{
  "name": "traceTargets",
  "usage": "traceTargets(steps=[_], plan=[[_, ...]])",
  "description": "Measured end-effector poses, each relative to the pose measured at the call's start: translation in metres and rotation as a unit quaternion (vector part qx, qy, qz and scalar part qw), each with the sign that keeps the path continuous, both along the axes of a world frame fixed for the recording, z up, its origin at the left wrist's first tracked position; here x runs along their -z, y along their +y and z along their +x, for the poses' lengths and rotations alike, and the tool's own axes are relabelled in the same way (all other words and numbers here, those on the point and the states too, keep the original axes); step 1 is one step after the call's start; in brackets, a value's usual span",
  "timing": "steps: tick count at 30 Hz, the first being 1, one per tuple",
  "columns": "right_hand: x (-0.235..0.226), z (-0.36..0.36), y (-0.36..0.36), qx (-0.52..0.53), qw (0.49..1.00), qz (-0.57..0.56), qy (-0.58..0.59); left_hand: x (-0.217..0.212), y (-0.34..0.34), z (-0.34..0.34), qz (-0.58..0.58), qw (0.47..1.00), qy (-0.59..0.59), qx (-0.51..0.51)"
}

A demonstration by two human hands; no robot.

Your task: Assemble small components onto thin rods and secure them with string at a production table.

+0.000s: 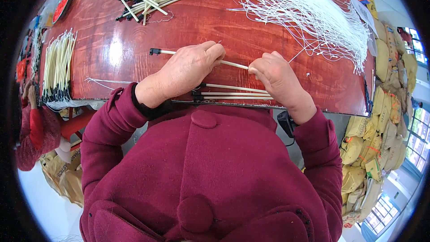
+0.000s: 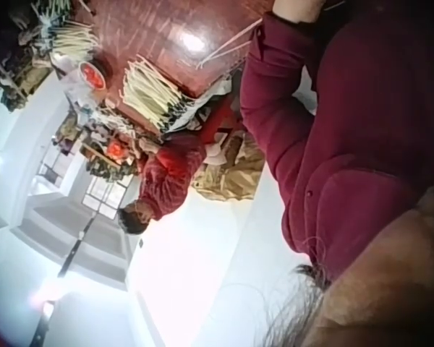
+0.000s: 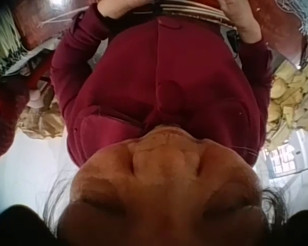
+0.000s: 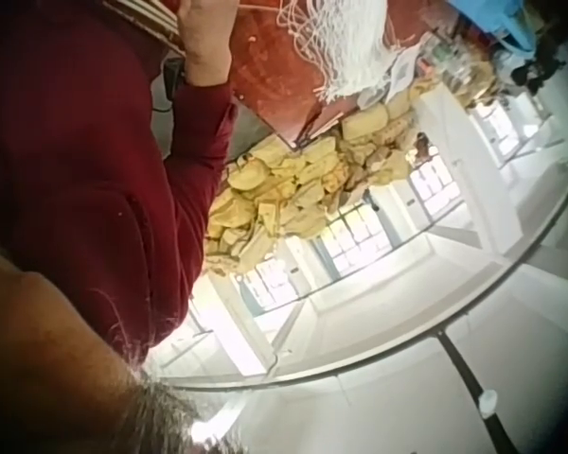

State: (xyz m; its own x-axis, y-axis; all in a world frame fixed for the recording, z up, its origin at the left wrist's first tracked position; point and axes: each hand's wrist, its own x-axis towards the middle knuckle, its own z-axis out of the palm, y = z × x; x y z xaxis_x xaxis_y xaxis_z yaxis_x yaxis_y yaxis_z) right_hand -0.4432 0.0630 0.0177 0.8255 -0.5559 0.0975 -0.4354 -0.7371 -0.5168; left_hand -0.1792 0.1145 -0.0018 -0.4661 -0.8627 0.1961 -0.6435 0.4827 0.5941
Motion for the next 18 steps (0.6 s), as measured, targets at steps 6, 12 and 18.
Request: traceTargets(steps=[6,12,18], plan=[[0.0056,-0.002,0.0018,0.014,1.0,0.006,0.004,-0.0009,0.0011,0.0012,0.008,1.0,0.018,-0.006],[0.0025,-0.0017,0.0046,0.021,1.0,0.003,-0.011,0.0017,0.0023,0.0013,0.035,0.998,0.052,-0.027],[0.0001,0.0023,0.0093,0.057,0.998,0.008,-0.034,0.0008,0.002,0.0009,0.052,0.997,0.053,-0.034]])
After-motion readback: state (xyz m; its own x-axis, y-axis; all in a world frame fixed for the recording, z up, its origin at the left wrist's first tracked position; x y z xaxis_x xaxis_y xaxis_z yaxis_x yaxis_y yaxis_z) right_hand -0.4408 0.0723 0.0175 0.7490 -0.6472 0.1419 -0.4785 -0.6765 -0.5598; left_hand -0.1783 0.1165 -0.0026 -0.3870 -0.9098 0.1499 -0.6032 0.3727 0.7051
